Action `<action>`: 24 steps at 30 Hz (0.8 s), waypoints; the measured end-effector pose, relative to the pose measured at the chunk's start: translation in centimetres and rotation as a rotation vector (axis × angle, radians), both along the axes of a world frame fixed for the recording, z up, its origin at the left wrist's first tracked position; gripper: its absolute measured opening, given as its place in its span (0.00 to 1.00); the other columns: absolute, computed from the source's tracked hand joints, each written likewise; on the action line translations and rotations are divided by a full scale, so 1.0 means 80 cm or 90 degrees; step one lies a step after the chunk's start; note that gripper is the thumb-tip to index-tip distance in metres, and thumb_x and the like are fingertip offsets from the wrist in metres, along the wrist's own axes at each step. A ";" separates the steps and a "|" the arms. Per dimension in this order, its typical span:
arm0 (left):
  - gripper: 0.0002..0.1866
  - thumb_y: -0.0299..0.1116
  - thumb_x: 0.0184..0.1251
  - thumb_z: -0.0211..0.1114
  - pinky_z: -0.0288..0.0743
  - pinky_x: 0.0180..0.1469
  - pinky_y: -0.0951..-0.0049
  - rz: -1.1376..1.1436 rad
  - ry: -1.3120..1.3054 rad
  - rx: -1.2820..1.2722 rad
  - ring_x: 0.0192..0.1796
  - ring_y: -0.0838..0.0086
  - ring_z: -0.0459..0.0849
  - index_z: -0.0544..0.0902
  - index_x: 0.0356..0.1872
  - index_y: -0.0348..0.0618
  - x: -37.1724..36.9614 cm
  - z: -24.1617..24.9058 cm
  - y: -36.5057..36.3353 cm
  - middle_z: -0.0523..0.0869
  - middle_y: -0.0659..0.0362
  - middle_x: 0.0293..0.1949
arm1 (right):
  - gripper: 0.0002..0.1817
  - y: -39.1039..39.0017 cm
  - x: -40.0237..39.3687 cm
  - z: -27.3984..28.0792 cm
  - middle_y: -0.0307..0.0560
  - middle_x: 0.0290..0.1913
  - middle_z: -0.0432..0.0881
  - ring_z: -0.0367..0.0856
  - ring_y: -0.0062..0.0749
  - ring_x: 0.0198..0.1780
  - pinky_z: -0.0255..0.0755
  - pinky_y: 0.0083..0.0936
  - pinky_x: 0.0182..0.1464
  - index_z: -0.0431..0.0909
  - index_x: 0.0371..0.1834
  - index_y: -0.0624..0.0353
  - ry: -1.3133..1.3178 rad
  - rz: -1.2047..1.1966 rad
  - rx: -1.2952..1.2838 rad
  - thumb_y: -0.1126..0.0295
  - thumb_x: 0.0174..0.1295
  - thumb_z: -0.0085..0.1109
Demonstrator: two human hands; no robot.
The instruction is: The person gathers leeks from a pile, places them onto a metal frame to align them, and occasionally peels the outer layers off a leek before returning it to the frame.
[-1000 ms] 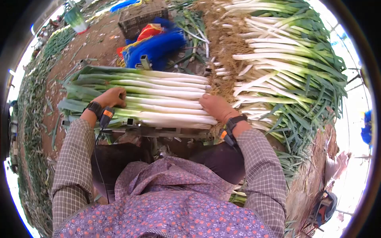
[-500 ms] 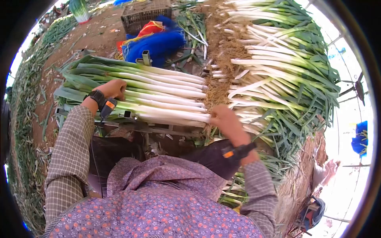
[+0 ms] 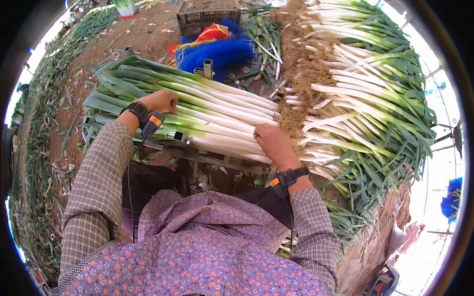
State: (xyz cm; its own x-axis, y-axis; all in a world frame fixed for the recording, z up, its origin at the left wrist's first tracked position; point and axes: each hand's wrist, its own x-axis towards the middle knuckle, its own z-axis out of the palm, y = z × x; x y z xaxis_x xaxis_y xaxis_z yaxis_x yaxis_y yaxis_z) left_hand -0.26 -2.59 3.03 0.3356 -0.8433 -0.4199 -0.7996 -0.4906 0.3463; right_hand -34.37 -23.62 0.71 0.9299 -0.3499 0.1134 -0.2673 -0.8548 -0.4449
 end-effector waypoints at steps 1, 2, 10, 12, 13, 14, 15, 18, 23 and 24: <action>0.12 0.32 0.50 0.73 0.74 0.44 0.62 -0.025 -0.013 -0.110 0.41 0.57 0.81 0.80 0.32 0.39 -0.006 0.005 0.007 0.83 0.52 0.36 | 0.07 -0.001 0.001 -0.009 0.48 0.32 0.82 0.82 0.42 0.34 0.75 0.33 0.39 0.82 0.34 0.57 -0.029 0.003 0.024 0.66 0.59 0.60; 0.11 0.32 0.51 0.72 0.74 0.46 0.61 -0.051 -0.027 -0.220 0.43 0.57 0.80 0.80 0.33 0.39 -0.009 0.006 0.014 0.83 0.51 0.39 | 0.07 -0.002 0.003 -0.014 0.48 0.29 0.82 0.82 0.39 0.32 0.75 0.32 0.37 0.81 0.33 0.58 -0.059 0.004 0.047 0.66 0.60 0.60; 0.17 0.29 0.53 0.69 0.68 0.61 0.58 -0.108 -0.113 -0.295 0.58 0.58 0.75 0.82 0.47 0.47 -0.060 0.012 0.081 0.82 0.57 0.48 | 0.12 -0.114 -0.105 0.018 0.51 0.28 0.82 0.81 0.50 0.34 0.74 0.40 0.41 0.83 0.40 0.56 0.171 -0.219 -0.030 0.62 0.60 0.58; 0.17 0.27 0.53 0.69 0.67 0.62 0.58 -0.097 -0.158 -0.311 0.58 0.61 0.75 0.82 0.46 0.50 -0.060 0.007 0.077 0.82 0.61 0.47 | 0.13 -0.119 -0.141 -0.009 0.51 0.32 0.83 0.81 0.50 0.39 0.74 0.41 0.46 0.83 0.44 0.55 0.171 -0.179 -0.146 0.63 0.59 0.57; 0.16 0.27 0.53 0.68 0.66 0.62 0.58 -0.099 -0.169 -0.312 0.58 0.61 0.75 0.83 0.45 0.51 -0.057 0.007 0.075 0.82 0.61 0.47 | 0.14 -0.119 -0.139 -0.013 0.52 0.35 0.82 0.81 0.50 0.42 0.73 0.41 0.49 0.83 0.45 0.55 0.114 -0.173 -0.090 0.64 0.58 0.57; 0.16 0.28 0.53 0.68 0.65 0.63 0.58 -0.102 -0.179 -0.312 0.58 0.62 0.75 0.83 0.45 0.52 -0.056 0.006 0.072 0.82 0.61 0.47 | 0.15 -0.097 -0.121 -0.004 0.53 0.38 0.82 0.80 0.50 0.45 0.72 0.41 0.51 0.83 0.45 0.55 0.058 -0.167 -0.033 0.64 0.58 0.57; 0.15 0.28 0.53 0.68 0.64 0.63 0.58 -0.109 -0.190 -0.311 0.58 0.63 0.75 0.83 0.44 0.52 -0.056 0.005 0.070 0.82 0.61 0.47 | 0.15 -0.072 -0.106 0.002 0.53 0.40 0.82 0.79 0.50 0.48 0.71 0.40 0.54 0.83 0.46 0.55 0.001 -0.164 0.025 0.64 0.58 0.56; 0.14 0.27 0.53 0.68 0.62 0.66 0.57 -0.094 -0.241 -0.358 0.62 0.62 0.72 0.82 0.43 0.52 -0.059 -0.003 0.075 0.79 0.60 0.52 | 0.16 -0.034 -0.058 -0.035 0.55 0.44 0.80 0.77 0.49 0.50 0.70 0.40 0.55 0.83 0.46 0.56 -0.063 -0.131 0.070 0.63 0.57 0.58; 0.09 0.26 0.53 0.64 0.58 0.70 0.54 -0.064 -0.286 -0.359 0.68 0.58 0.67 0.81 0.36 0.47 -0.059 -0.003 0.071 0.76 0.58 0.57 | 0.15 0.005 -0.034 -0.070 0.51 0.43 0.80 0.78 0.41 0.48 0.69 0.39 0.54 0.79 0.46 0.58 -0.127 -0.286 0.095 0.60 0.64 0.55; 0.07 0.27 0.54 0.63 0.57 0.71 0.54 -0.067 -0.305 -0.358 0.68 0.59 0.68 0.81 0.36 0.47 -0.061 -0.002 0.064 0.77 0.58 0.57 | 0.15 -0.008 -0.038 -0.074 0.50 0.44 0.80 0.77 0.38 0.49 0.69 0.39 0.55 0.78 0.46 0.59 -0.185 -0.326 0.231 0.59 0.66 0.54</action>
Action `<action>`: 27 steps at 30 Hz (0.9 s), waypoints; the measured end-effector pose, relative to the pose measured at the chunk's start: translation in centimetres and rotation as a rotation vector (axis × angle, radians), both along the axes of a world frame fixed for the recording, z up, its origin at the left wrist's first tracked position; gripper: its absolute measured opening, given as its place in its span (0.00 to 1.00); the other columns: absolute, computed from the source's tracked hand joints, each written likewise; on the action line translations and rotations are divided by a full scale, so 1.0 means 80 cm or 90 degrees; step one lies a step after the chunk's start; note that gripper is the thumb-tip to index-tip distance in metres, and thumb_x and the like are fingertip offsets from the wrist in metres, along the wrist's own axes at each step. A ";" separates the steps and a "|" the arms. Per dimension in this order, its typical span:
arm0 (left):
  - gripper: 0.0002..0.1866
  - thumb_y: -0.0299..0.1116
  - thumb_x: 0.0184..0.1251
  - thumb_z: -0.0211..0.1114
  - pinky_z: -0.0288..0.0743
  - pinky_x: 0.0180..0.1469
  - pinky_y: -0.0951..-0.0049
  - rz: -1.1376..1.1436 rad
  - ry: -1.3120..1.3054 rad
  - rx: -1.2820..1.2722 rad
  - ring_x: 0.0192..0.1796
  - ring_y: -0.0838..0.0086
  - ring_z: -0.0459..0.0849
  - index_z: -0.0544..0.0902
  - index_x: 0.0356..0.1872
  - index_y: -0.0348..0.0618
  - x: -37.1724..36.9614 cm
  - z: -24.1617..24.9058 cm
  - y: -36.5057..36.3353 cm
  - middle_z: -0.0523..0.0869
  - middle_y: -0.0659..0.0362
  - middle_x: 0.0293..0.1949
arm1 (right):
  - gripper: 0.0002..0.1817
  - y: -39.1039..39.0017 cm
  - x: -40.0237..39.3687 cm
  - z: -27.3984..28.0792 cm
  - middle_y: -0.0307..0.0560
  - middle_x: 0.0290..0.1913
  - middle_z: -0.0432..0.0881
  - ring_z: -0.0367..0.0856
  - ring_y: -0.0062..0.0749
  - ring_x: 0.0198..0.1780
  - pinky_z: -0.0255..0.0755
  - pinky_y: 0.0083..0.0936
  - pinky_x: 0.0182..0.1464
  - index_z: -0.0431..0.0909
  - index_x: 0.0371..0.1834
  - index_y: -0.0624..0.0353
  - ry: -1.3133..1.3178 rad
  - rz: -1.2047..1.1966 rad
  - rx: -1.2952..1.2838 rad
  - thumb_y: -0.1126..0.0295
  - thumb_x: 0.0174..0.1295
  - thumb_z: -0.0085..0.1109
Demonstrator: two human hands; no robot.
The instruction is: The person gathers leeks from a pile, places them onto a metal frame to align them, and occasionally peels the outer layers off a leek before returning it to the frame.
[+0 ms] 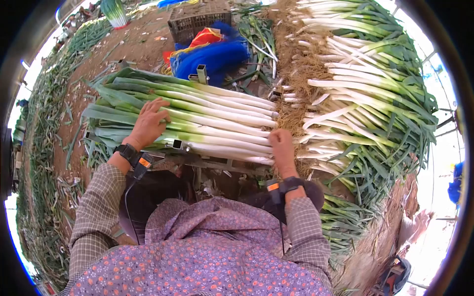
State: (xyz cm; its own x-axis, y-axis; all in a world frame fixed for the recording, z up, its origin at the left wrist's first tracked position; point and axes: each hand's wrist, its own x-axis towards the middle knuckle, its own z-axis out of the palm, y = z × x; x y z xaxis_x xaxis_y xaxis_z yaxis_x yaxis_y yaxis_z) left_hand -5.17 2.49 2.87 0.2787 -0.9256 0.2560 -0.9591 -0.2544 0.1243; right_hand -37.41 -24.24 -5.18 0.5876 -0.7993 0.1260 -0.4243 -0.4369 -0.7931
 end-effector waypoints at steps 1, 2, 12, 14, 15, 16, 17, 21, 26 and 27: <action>0.06 0.29 0.56 0.61 0.56 0.72 0.53 0.004 -0.019 0.001 0.68 0.59 0.68 0.80 0.35 0.47 -0.002 0.001 -0.007 0.77 0.58 0.56 | 0.16 -0.013 -0.005 -0.003 0.48 0.45 0.79 0.77 0.35 0.50 0.68 0.39 0.55 0.78 0.46 0.59 -0.084 -0.033 0.123 0.58 0.68 0.52; 0.06 0.31 0.57 0.58 0.56 0.72 0.54 -0.010 -0.035 -0.022 0.65 0.60 0.71 0.79 0.35 0.45 -0.001 -0.007 -0.016 0.79 0.56 0.53 | 0.21 -0.036 -0.017 -0.017 0.49 0.58 0.76 0.71 0.33 0.61 0.63 0.39 0.63 0.72 0.58 0.60 -0.207 -0.056 0.243 0.57 0.72 0.47; 0.12 0.36 0.62 0.60 0.64 0.64 0.57 0.096 -0.017 0.048 0.55 0.59 0.77 0.77 0.44 0.45 0.011 -0.011 -0.028 0.82 0.54 0.44 | 0.43 0.041 0.020 0.019 0.65 0.74 0.55 0.56 0.66 0.71 0.52 0.57 0.70 0.52 0.76 0.54 0.350 -0.030 -0.055 0.47 0.62 0.58; 0.11 0.34 0.62 0.59 0.67 0.61 0.57 0.083 -0.031 -0.003 0.54 0.58 0.77 0.77 0.44 0.45 0.009 -0.017 -0.024 0.82 0.53 0.44 | 0.36 0.047 0.023 0.027 0.57 0.71 0.62 0.62 0.56 0.69 0.57 0.50 0.68 0.64 0.69 0.55 0.273 -0.030 -0.260 0.52 0.59 0.62; 0.10 0.33 0.61 0.58 0.67 0.59 0.57 0.090 -0.025 -0.002 0.53 0.57 0.77 0.76 0.43 0.44 0.008 -0.017 -0.020 0.81 0.53 0.44 | 0.34 0.047 0.031 0.028 0.56 0.68 0.66 0.64 0.54 0.68 0.58 0.49 0.67 0.67 0.65 0.56 0.197 0.016 -0.251 0.54 0.57 0.63; 0.10 0.32 0.61 0.58 0.67 0.58 0.57 0.089 -0.016 0.000 0.53 0.57 0.77 0.76 0.43 0.44 0.008 -0.018 -0.021 0.80 0.53 0.43 | 0.31 0.047 0.035 0.030 0.54 0.65 0.69 0.66 0.52 0.66 0.59 0.47 0.66 0.71 0.61 0.57 0.125 0.056 -0.236 0.56 0.56 0.64; 0.10 0.31 0.61 0.57 0.68 0.57 0.58 0.082 -0.007 0.000 0.52 0.57 0.76 0.75 0.42 0.44 0.008 -0.018 -0.023 0.80 0.52 0.43 | 0.28 0.050 0.045 0.042 0.53 0.62 0.72 0.67 0.51 0.64 0.59 0.46 0.65 0.74 0.57 0.58 0.054 0.089 -0.223 0.58 0.54 0.65; 0.08 0.29 0.60 0.56 0.68 0.56 0.58 0.094 0.004 0.011 0.51 0.56 0.76 0.75 0.40 0.44 0.006 -0.017 -0.023 0.80 0.53 0.42 | 0.10 0.040 0.099 0.019 0.48 0.41 0.81 0.77 0.49 0.46 0.68 0.46 0.48 0.79 0.33 0.55 0.136 0.112 -0.041 0.64 0.50 0.66; 0.09 0.26 0.57 0.55 0.68 0.58 0.58 0.136 0.013 0.037 0.53 0.56 0.76 0.77 0.39 0.42 -0.001 -0.024 -0.024 0.81 0.52 0.42 | 0.07 0.040 0.099 -0.011 0.46 0.35 0.80 0.77 0.50 0.41 0.69 0.47 0.44 0.78 0.29 0.52 0.168 0.140 -0.145 0.65 0.49 0.63; 0.09 0.26 0.56 0.55 0.68 0.58 0.58 0.135 0.003 0.055 0.53 0.56 0.76 0.77 0.39 0.42 0.003 -0.029 -0.026 0.81 0.51 0.42 | 0.07 0.041 0.103 -0.014 0.46 0.35 0.80 0.77 0.50 0.41 0.69 0.48 0.44 0.78 0.30 0.51 0.215 0.126 -0.174 0.64 0.49 0.62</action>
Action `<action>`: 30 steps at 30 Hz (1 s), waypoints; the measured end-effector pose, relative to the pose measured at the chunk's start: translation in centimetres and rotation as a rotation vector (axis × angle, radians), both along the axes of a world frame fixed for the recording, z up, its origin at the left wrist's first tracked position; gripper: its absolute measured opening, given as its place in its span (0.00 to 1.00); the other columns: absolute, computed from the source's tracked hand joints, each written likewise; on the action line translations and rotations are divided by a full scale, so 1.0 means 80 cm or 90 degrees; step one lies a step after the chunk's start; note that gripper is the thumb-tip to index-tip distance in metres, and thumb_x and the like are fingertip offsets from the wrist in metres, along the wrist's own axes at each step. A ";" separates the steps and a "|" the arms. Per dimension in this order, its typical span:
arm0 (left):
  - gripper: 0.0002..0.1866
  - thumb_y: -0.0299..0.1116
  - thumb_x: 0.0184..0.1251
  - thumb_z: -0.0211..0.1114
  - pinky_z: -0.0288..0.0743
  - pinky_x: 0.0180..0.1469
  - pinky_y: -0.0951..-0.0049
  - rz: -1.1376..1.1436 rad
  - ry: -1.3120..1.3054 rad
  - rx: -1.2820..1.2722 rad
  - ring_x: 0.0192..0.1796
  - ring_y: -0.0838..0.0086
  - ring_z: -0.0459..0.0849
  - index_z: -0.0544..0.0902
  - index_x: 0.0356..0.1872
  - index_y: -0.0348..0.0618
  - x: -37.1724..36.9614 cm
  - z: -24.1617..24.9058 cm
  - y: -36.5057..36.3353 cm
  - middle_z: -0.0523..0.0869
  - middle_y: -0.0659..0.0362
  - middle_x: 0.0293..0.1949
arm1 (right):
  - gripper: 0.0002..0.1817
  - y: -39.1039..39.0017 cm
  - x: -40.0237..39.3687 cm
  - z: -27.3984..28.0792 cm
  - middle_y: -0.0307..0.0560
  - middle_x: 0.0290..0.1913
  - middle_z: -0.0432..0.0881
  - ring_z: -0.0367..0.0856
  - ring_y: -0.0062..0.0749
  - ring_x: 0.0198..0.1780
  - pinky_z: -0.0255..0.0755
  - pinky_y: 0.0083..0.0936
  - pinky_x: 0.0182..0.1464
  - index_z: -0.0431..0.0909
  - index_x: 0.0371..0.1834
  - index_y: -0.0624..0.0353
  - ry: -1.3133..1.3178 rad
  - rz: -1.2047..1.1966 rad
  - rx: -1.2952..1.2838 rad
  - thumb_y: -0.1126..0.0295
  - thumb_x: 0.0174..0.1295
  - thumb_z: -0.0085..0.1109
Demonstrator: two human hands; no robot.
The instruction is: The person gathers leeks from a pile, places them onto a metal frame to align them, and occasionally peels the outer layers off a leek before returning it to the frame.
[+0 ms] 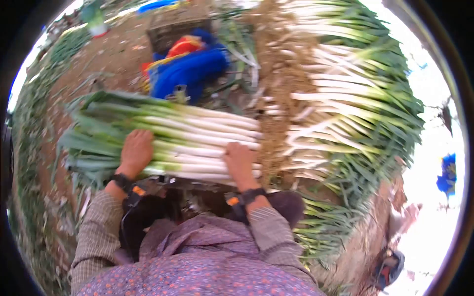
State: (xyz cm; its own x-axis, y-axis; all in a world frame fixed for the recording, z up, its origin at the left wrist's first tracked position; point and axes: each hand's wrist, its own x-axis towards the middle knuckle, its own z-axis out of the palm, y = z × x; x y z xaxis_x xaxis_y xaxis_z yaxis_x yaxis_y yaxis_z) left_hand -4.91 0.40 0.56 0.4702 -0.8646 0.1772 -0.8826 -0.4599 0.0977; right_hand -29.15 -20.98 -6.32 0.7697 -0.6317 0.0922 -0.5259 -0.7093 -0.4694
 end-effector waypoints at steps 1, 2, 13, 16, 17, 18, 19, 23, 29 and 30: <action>0.10 0.26 0.56 0.54 0.68 0.59 0.58 -0.008 -0.009 0.010 0.53 0.56 0.76 0.77 0.39 0.41 0.005 -0.002 -0.004 0.81 0.51 0.42 | 0.07 -0.003 0.000 -0.005 0.46 0.35 0.80 0.77 0.50 0.41 0.69 0.48 0.43 0.78 0.30 0.51 -0.015 0.006 0.012 0.63 0.49 0.62; 0.10 0.27 0.56 0.54 0.67 0.59 0.58 -0.020 0.030 0.015 0.54 0.56 0.76 0.77 0.39 0.42 0.004 0.009 -0.005 0.81 0.51 0.42 | 0.08 -0.007 0.001 -0.011 0.46 0.35 0.80 0.77 0.50 0.42 0.68 0.48 0.43 0.78 0.31 0.51 -0.032 0.010 0.020 0.62 0.50 0.61; 0.06 0.27 0.54 0.58 0.67 0.57 0.56 -0.001 -0.014 -0.051 0.51 0.52 0.75 0.75 0.34 0.40 -0.006 0.001 -0.001 0.79 0.49 0.40 | 0.13 -0.164 -0.064 0.036 0.43 0.32 0.83 0.82 0.24 0.32 0.75 0.25 0.34 0.80 0.39 0.64 -0.395 -0.217 0.370 0.64 0.63 0.61; 0.06 0.26 0.53 0.59 0.67 0.55 0.56 0.018 0.024 -0.030 0.49 0.53 0.74 0.74 0.33 0.41 -0.006 0.012 -0.010 0.78 0.50 0.38 | 0.18 -0.263 -0.073 0.084 0.45 0.33 0.82 0.80 0.28 0.30 0.75 0.26 0.32 0.75 0.47 0.65 -0.572 -0.371 0.390 0.64 0.61 0.63; 0.06 0.26 0.53 0.59 0.67 0.54 0.56 0.014 0.019 -0.041 0.48 0.53 0.74 0.74 0.32 0.41 -0.007 0.012 -0.014 0.78 0.50 0.38 | 0.20 -0.294 -0.067 0.087 0.46 0.33 0.81 0.80 0.30 0.30 0.75 0.27 0.32 0.73 0.48 0.67 -0.595 -0.439 0.377 0.64 0.60 0.65; 0.06 0.25 0.52 0.58 0.67 0.54 0.56 0.013 0.012 -0.050 0.48 0.53 0.74 0.74 0.32 0.41 -0.008 0.012 -0.012 0.78 0.50 0.37 | 0.22 -0.320 -0.058 0.083 0.48 0.34 0.81 0.80 0.32 0.29 0.75 0.28 0.31 0.71 0.50 0.68 -0.618 -0.505 0.367 0.65 0.59 0.66; 0.06 0.25 0.52 0.58 0.67 0.53 0.56 0.014 0.004 -0.058 0.47 0.53 0.74 0.74 0.32 0.41 -0.007 0.010 -0.011 0.78 0.51 0.37 | 0.24 -0.352 -0.047 0.065 0.50 0.34 0.80 0.79 0.34 0.29 0.75 0.29 0.31 0.69 0.50 0.70 -0.645 -0.534 0.391 0.65 0.58 0.67; 0.06 0.24 0.51 0.59 0.67 0.53 0.56 0.033 0.015 -0.053 0.47 0.53 0.75 0.74 0.31 0.43 -0.004 0.008 -0.014 0.78 0.51 0.36 | 0.25 -0.397 -0.023 0.055 0.55 0.34 0.79 0.79 0.36 0.30 0.74 0.32 0.31 0.67 0.47 0.74 -0.673 -0.624 0.475 0.68 0.55 0.68; 0.06 0.24 0.51 0.59 0.67 0.53 0.57 0.018 0.012 -0.078 0.48 0.54 0.75 0.74 0.31 0.43 -0.005 0.008 -0.011 0.78 0.52 0.36 | 0.12 -0.267 -0.083 0.080 0.46 0.34 0.78 0.77 0.28 0.32 0.75 0.31 0.37 0.74 0.40 0.63 -0.839 -0.251 0.538 0.63 0.66 0.55; 0.06 0.24 0.51 0.59 0.67 0.54 0.57 0.014 0.005 -0.080 0.48 0.54 0.75 0.74 0.31 0.43 -0.002 0.006 -0.012 0.78 0.52 0.36 | 0.09 -0.191 -0.105 0.139 0.47 0.34 0.79 0.78 0.32 0.36 0.75 0.32 0.43 0.70 0.45 0.61 -0.917 -0.177 0.640 0.67 0.68 0.51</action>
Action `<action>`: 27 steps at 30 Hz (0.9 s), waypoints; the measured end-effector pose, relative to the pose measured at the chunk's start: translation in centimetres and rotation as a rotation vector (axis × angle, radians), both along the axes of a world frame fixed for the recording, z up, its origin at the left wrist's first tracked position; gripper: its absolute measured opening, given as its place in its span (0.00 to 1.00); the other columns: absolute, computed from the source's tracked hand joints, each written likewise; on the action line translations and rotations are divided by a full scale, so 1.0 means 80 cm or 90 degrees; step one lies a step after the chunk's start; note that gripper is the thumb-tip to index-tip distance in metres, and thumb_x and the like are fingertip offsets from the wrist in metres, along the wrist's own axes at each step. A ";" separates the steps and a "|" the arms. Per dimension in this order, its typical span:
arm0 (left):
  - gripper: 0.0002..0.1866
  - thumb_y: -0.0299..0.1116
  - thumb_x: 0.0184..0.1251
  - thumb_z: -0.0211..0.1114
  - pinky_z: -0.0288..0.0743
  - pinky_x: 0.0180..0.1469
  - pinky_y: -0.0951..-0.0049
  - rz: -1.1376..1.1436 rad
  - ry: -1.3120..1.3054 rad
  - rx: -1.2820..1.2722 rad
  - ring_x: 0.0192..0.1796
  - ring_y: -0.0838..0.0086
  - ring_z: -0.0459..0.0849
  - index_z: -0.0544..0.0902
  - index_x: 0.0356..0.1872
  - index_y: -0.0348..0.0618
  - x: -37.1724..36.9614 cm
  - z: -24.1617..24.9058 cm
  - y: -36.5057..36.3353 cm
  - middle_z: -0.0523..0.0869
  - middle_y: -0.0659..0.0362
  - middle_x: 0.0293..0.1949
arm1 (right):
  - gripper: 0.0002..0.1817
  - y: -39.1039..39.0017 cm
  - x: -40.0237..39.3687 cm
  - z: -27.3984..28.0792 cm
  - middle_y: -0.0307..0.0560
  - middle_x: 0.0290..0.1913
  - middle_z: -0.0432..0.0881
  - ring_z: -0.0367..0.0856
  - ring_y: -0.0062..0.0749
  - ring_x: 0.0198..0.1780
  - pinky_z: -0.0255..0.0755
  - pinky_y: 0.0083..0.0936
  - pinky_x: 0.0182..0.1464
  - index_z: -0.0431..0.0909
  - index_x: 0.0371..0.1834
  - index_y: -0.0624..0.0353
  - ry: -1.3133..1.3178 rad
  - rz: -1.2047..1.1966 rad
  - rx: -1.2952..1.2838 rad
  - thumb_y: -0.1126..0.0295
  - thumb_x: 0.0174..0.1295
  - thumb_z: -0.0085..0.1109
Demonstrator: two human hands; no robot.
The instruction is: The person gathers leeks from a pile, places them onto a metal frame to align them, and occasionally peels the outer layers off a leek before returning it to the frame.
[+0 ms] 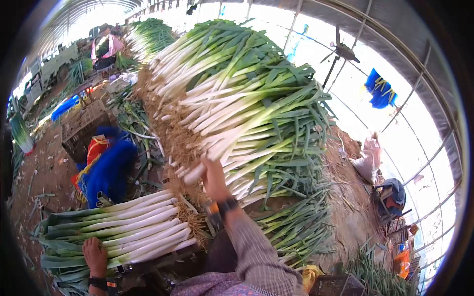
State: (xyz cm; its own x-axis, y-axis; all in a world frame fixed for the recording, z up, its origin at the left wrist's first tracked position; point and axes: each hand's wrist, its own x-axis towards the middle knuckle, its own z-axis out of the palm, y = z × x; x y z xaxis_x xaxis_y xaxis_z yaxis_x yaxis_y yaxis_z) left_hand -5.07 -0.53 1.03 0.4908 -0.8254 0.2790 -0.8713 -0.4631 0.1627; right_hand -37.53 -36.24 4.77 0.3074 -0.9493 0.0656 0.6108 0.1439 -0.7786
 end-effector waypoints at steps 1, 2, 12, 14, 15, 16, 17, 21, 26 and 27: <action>0.07 0.24 0.50 0.60 0.67 0.54 0.57 -0.003 -0.004 0.000 0.48 0.54 0.75 0.74 0.31 0.42 0.002 -0.004 0.002 0.78 0.52 0.37 | 0.12 0.028 -0.026 -0.008 0.48 0.35 0.78 0.79 0.35 0.34 0.77 0.35 0.39 0.67 0.50 0.60 0.001 -0.009 0.030 0.67 0.69 0.52; 0.07 0.24 0.50 0.60 0.67 0.54 0.56 -0.005 -0.008 0.002 0.49 0.54 0.75 0.74 0.32 0.42 0.002 -0.009 0.006 0.78 0.52 0.38 | 0.13 0.067 -0.045 0.024 0.46 0.32 0.76 0.78 0.33 0.30 0.77 0.33 0.34 0.65 0.51 0.59 -0.018 -0.093 0.156 0.69 0.68 0.52; 0.05 0.33 0.60 0.59 0.70 0.51 0.57 -0.050 -0.073 -0.035 0.46 0.59 0.79 0.80 0.35 0.49 -0.004 -0.015 0.036 0.81 0.57 0.36 | 0.09 0.010 -0.143 0.065 0.37 0.29 0.69 0.68 0.21 0.30 0.71 0.19 0.34 0.65 0.38 0.56 -0.072 -0.172 -0.110 0.64 0.74 0.49; 0.04 0.33 0.60 0.60 0.70 0.51 0.58 -0.087 -0.061 -0.079 0.46 0.59 0.78 0.79 0.34 0.47 -0.003 -0.016 0.050 0.81 0.57 0.36 | 0.10 0.051 -0.094 0.132 0.39 0.33 0.66 0.65 0.20 0.33 0.68 0.17 0.36 0.61 0.36 0.57 -0.121 -0.070 -0.204 0.68 0.72 0.51; 0.04 0.32 0.59 0.60 0.70 0.50 0.58 -0.096 -0.047 -0.090 0.46 0.59 0.78 0.79 0.33 0.46 -0.005 -0.012 0.056 0.81 0.57 0.36 | 0.11 0.077 -0.055 0.169 0.38 0.31 0.65 0.64 0.20 0.32 0.67 0.19 0.34 0.60 0.33 0.56 -0.174 -0.111 -0.138 0.68 0.72 0.50; 0.04 0.32 0.58 0.60 0.70 0.50 0.58 -0.108 -0.033 -0.106 0.45 0.59 0.78 0.79 0.33 0.46 -0.008 -0.008 0.060 0.80 0.57 0.35 | 0.10 0.094 -0.026 0.184 0.38 0.29 0.65 0.65 0.19 0.31 0.68 0.19 0.34 0.60 0.36 0.55 -0.198 -0.081 -0.145 0.68 0.72 0.50; 0.04 0.31 0.58 0.61 0.70 0.49 0.58 -0.121 -0.020 -0.123 0.45 0.59 0.77 0.79 0.32 0.45 -0.010 -0.006 0.062 0.80 0.57 0.35 | 0.09 0.121 0.001 0.197 0.38 0.29 0.66 0.65 0.19 0.30 0.68 0.20 0.33 0.60 0.40 0.54 -0.179 -0.025 -0.159 0.69 0.71 0.51; 0.05 0.26 0.51 0.61 0.70 0.48 0.60 -0.160 0.001 -0.198 0.44 0.59 0.77 0.77 0.30 0.43 -0.008 -0.013 0.071 0.78 0.57 0.33 | 0.20 0.230 0.126 0.182 0.41 0.29 0.70 0.68 0.21 0.23 0.68 0.22 0.23 0.57 0.55 0.53 0.025 0.078 -0.294 0.71 0.66 0.55; 0.07 0.22 0.48 0.60 0.72 0.49 0.59 -0.183 0.048 -0.249 0.44 0.57 0.77 0.77 0.31 0.40 -0.012 -0.003 0.077 0.80 0.55 0.35 | 0.31 0.258 0.192 0.056 0.54 0.41 0.81 0.81 0.29 0.33 0.77 0.33 0.36 0.62 0.71 0.48 0.382 0.250 -0.742 0.72 0.63 0.56; 0.06 0.23 0.48 0.60 0.72 0.48 0.60 -0.189 0.050 -0.258 0.44 0.57 0.77 0.77 0.30 0.41 -0.011 -0.006 0.078 0.80 0.55 0.35 | 0.30 0.246 0.196 0.002 0.54 0.42 0.81 0.81 0.36 0.38 0.76 0.37 0.40 0.63 0.71 0.43 0.560 0.283 -0.857 0.70 0.63 0.56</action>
